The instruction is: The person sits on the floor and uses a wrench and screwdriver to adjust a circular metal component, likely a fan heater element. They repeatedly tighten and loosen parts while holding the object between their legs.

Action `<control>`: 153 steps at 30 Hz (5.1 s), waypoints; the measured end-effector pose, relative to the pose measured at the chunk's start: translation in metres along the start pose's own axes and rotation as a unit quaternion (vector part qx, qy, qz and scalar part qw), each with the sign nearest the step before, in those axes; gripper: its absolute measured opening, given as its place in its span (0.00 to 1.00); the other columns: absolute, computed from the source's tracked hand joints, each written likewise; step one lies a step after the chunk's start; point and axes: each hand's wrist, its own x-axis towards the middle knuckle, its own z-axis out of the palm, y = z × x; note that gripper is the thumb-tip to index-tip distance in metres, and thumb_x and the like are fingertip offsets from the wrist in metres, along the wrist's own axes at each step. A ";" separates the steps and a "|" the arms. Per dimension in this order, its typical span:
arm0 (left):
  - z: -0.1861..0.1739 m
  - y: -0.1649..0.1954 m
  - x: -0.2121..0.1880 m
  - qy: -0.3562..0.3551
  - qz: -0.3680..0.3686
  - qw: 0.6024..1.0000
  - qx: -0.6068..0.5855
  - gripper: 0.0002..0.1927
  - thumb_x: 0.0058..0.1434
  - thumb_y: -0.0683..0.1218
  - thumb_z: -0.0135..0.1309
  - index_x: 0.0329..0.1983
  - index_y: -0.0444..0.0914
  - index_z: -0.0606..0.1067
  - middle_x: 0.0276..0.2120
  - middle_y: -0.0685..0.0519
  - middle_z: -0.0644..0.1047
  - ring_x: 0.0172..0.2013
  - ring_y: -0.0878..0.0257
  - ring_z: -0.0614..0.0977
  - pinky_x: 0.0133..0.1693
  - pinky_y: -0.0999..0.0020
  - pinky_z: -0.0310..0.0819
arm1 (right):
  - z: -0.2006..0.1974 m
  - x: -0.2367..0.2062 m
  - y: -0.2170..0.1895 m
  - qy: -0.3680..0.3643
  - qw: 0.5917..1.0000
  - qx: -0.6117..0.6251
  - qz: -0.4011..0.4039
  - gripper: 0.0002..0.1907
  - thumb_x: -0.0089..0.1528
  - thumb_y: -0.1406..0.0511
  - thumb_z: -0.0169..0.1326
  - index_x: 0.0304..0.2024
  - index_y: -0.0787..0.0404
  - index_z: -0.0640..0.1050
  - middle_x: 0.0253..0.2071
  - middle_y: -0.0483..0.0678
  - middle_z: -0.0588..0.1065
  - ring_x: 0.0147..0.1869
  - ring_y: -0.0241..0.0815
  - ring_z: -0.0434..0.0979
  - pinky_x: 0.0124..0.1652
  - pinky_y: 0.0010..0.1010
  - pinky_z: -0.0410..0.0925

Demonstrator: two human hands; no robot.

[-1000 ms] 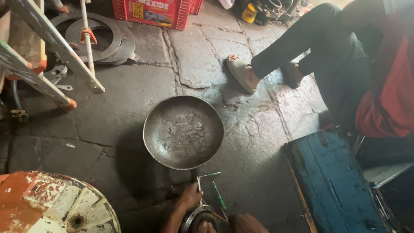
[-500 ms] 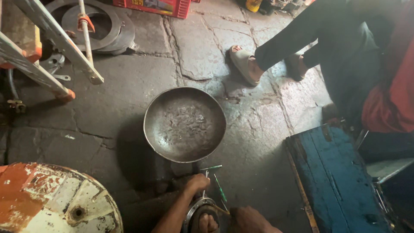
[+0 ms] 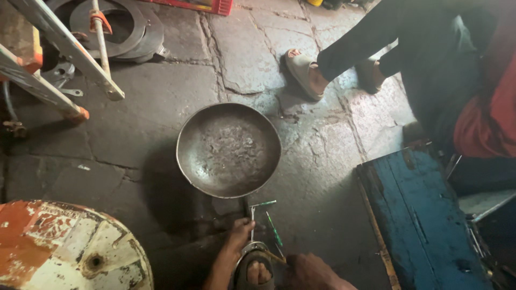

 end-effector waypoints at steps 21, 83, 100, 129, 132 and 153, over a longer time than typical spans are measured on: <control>0.008 0.007 -0.001 0.125 0.026 0.991 0.036 0.25 0.63 0.68 0.50 0.36 0.44 0.78 0.33 0.58 0.76 0.36 0.63 0.76 0.39 0.65 0.69 | -0.009 -0.011 -0.020 -0.007 0.991 -0.091 -0.102 0.14 0.60 0.59 0.53 0.37 0.64 0.79 0.37 0.60 0.79 0.44 0.64 0.80 0.42 0.51 0.73; -0.031 -0.001 -0.083 0.033 0.161 0.983 0.087 0.27 0.72 0.59 0.41 0.41 0.34 0.80 0.39 0.51 0.84 0.42 0.61 0.83 0.50 0.64 0.74 | -0.007 -0.028 -0.035 -0.019 0.999 0.017 0.020 0.22 0.69 0.54 0.44 0.47 0.62 0.81 0.28 0.62 0.80 0.35 0.60 0.84 0.43 0.51 0.73; -0.060 -0.049 -0.089 0.108 0.173 0.958 0.203 0.30 0.73 0.63 0.41 0.45 0.33 0.79 0.40 0.48 0.82 0.43 0.54 0.80 0.49 0.60 0.72 | -0.003 -0.025 -0.033 -0.036 0.997 0.029 0.056 0.19 0.67 0.55 0.47 0.49 0.61 0.80 0.32 0.62 0.81 0.40 0.62 0.84 0.45 0.52 0.72; -0.067 -0.061 -0.089 0.121 0.167 0.977 -0.063 0.35 0.67 0.68 0.44 0.56 0.34 0.77 0.48 0.48 0.81 0.47 0.57 0.82 0.53 0.63 0.74 | 0.012 -0.020 -0.014 0.007 0.999 0.044 0.017 0.19 0.65 0.55 0.47 0.45 0.60 0.80 0.34 0.63 0.80 0.42 0.66 0.82 0.43 0.53 0.72; -0.071 -0.056 -0.084 0.209 0.101 0.973 0.015 0.39 0.75 0.67 0.41 0.57 0.24 0.75 0.46 0.27 0.65 0.40 0.52 0.68 0.44 0.52 0.61 | 0.017 -0.017 -0.012 0.051 0.998 0.017 -0.038 0.18 0.63 0.56 0.50 0.44 0.61 0.81 0.36 0.64 0.80 0.43 0.67 0.81 0.43 0.54 0.72; -0.042 -0.057 -0.064 0.192 0.167 0.965 0.058 0.33 0.73 0.63 0.37 0.50 0.30 0.79 0.46 0.45 0.82 0.44 0.58 0.82 0.50 0.62 0.75 | 0.002 0.012 0.025 0.012 0.999 0.021 -0.033 0.21 0.66 0.54 0.48 0.48 0.61 0.82 0.42 0.63 0.81 0.49 0.66 0.80 0.48 0.52 0.71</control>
